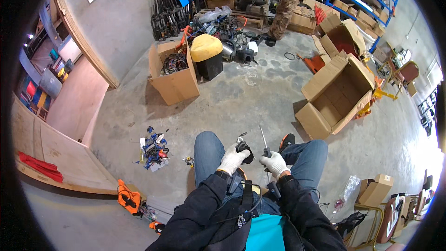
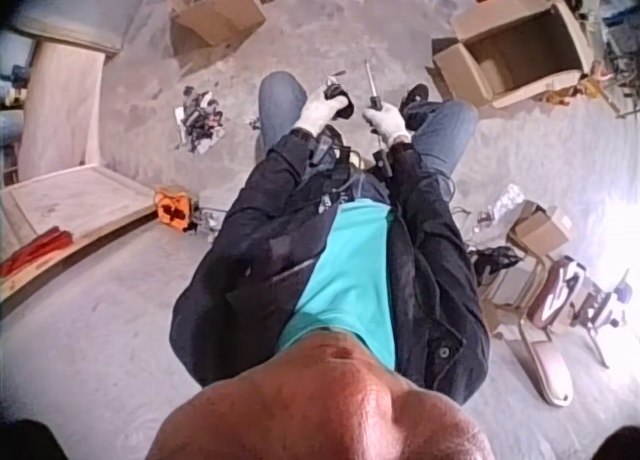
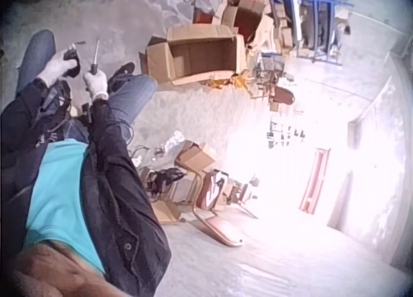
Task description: Repairing and testing a small electronic component using a screwdriver and a digital tester.
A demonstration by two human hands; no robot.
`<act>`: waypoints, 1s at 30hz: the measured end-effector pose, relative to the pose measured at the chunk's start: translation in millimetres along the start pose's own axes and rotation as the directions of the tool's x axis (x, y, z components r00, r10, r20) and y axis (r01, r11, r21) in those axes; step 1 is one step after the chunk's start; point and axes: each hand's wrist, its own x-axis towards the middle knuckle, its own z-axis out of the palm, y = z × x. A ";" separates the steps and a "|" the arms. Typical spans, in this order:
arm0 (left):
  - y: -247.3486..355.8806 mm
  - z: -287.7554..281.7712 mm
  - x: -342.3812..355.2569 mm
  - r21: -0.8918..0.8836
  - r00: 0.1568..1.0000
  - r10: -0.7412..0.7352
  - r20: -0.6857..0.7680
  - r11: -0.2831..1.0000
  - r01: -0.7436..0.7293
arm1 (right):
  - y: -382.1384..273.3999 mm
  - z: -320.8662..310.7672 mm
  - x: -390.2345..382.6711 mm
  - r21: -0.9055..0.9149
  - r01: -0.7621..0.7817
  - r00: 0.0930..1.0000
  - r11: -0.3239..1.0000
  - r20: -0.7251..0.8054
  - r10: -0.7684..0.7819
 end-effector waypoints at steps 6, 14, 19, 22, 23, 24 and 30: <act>0.7 2.9 9.1 -0.097 0.993 0.044 -0.107 0.994 -0.055 | 12.2 -7.6 14.5 0.023 0.085 0.996 0.996 0.002 -0.085; -8.5 -5.6 17.6 -0.038 0.992 -0.023 -0.123 0.999 0.018 | 0.0 -1.6 12.1 0.044 0.008 0.999 0.999 -0.050 -0.006; -8.9 -4.5 14.9 -0.072 0.987 -0.047 -0.151 0.997 0.037 | 0.1 -0.3 9.1 0.136 0.055 0.990 0.989 -0.135 -0.036; -10.9 -5.4 14.6 -0.124 0.986 -0.063 -0.153 0.991 0.044 | -3.2 -1.1 6.3 0.156 0.048 0.986 0.986 -0.164 -0.022; -12.4 -5.9 14.8 -0.157 0.985 -0.070 -0.156 0.987 0.045 | -4.1 -0.7 5.6 0.157 0.046 0.986 0.986 -0.167 -0.019; -12.6 -5.0 15.8 -0.156 0.986 -0.070 -0.153 0.987 0.046 | -2.8 -1.7 6.7 0.158 0.044 0.985 0.986 -0.169 -0.017; -21.6 -4.7 26.7 -0.139 0.978 -0.055 -0.199 0.990 0.028 | -2.2 -5.1 10.6 0.193 0.046 0.985 0.980 -0.173 -0.012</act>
